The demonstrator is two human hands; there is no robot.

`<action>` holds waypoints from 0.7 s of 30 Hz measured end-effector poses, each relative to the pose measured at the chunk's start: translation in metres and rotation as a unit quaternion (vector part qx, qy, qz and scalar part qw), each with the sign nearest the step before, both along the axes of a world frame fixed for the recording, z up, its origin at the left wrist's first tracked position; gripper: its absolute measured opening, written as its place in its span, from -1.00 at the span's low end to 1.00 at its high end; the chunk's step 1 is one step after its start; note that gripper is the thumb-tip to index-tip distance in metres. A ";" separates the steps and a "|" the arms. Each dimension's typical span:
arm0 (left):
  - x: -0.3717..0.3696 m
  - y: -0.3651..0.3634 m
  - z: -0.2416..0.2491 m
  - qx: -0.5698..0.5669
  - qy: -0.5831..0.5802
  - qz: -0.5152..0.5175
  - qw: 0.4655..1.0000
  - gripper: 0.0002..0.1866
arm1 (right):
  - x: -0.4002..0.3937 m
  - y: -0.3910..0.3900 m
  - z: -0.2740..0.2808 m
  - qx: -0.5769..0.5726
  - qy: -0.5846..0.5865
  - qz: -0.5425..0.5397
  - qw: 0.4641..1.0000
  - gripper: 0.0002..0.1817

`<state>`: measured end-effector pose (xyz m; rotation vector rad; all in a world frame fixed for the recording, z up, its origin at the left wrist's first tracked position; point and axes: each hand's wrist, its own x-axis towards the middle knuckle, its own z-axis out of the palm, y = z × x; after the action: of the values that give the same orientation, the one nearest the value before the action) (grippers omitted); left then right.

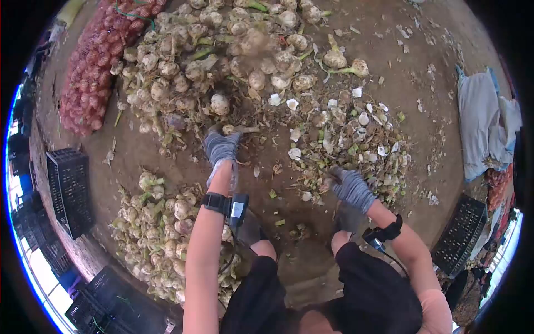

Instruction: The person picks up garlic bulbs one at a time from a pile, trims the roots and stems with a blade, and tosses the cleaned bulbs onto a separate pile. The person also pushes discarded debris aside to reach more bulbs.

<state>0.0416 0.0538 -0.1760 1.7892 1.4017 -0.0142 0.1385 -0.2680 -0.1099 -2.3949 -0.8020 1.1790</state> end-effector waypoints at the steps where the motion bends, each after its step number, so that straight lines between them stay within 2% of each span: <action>1: 0.001 -0.004 0.001 -0.002 -0.001 -0.003 1.000 -0.18 | 0.000 -0.002 -0.003 -0.002 -0.001 -0.003 1.000 -0.61; 3: -0.005 -0.019 0.007 0.161 0.050 -0.125 0.978 -0.21 | -0.001 -0.009 -0.014 0.029 0.027 -0.037 0.999 -0.60; 4: -0.015 -0.021 -0.003 0.181 0.007 -0.155 0.971 -0.29 | -0.001 -0.011 -0.017 0.031 0.027 -0.041 0.998 -0.59; 5: -0.023 -0.026 -0.006 0.178 0.005 -0.159 0.971 -0.29 | 0.001 -0.011 -0.014 0.028 0.027 -0.045 0.998 -0.59; 7: -0.037 -0.035 -0.012 0.144 -0.096 -0.240 0.955 -0.35 | 0.005 -0.009 -0.007 0.034 0.026 -0.037 0.998 -0.60; 8: -0.042 -0.041 -0.028 0.017 -0.214 -0.197 0.957 -0.34 | 0.003 -0.015 -0.018 0.067 0.049 -0.063 0.994 -0.60; 9: -0.044 -0.046 -0.021 0.015 -0.213 -0.198 0.957 -0.34 | 0.004 -0.016 -0.016 0.065 0.050 -0.065 0.994 -0.60; 11: -0.045 -0.052 0.000 0.180 -0.173 -0.237 0.939 -0.29 | 0.005 -0.012 -0.008 0.041 0.039 -0.045 0.997 -0.59; 13: -0.049 -0.055 0.001 0.174 -0.129 -0.215 0.952 -0.27 | 0.005 -0.011 -0.004 0.058 0.041 -0.059 0.996 -0.61; 14: -0.049 -0.060 -0.001 0.033 -0.117 -0.132 0.984 -0.30 | 0.005 -0.010 -0.003 0.038 0.036 -0.045 0.998 -0.62; 15: -0.048 -0.067 -0.002 -0.110 -0.102 -0.045 0.988 -0.32 | 0.005 -0.009 -0.001 0.018 0.032 -0.032 0.999 -0.63; 17: -0.035 -0.087 0.006 -0.121 -0.081 -0.062 0.987 -0.27 | 0.005 -0.007 0.003 0.032 0.037 -0.046 0.998 -0.64; 19: -0.028 -0.102 0.010 0.108 -0.037 -0.222 0.968 -0.25 | 0.004 -0.006 0.004 0.044 0.044 -0.060 0.996 -0.64; 20: -0.025 -0.102 -0.006 0.065 -0.052 -0.232 0.969 -0.21 | 0.005 -0.005 0.004 0.036 0.049 -0.061 0.996 -0.64; 21: -0.015 -0.106 0.003 0.063 -0.053 -0.234 0.969 -0.21 | 0.005 -0.004 0.005 0.028 0.054 -0.062 0.996 -0.64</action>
<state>0.0264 -0.0519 -0.1734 2.1591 0.8958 -0.0787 0.1435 -0.2724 -0.1053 -2.2783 -0.6340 1.2085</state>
